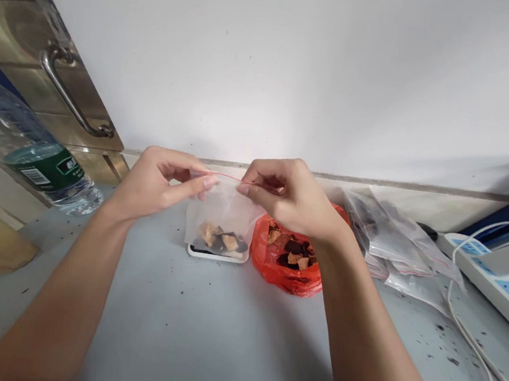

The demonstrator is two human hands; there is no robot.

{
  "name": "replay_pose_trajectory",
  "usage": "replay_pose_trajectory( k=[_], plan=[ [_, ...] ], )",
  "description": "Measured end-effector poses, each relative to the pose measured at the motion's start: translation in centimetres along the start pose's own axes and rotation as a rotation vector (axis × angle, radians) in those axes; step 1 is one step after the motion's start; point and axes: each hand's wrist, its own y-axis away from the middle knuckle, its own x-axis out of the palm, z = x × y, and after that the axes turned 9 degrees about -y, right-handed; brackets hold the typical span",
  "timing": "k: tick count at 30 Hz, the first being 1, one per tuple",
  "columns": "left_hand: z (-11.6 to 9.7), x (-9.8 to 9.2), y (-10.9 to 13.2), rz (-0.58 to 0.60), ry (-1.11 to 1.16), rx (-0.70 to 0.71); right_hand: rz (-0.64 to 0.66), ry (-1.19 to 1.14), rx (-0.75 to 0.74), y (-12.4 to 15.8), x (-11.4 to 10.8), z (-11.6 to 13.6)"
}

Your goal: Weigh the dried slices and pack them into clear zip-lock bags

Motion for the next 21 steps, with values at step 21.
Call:
replay_pose_trajectory(
  k=[21],
  plan=[
    [-0.4,-1.3,0.2,0.099,-0.225,0.043,-0.060,0.012,0.015,-0.5,-0.3,-1.5]
  ],
)
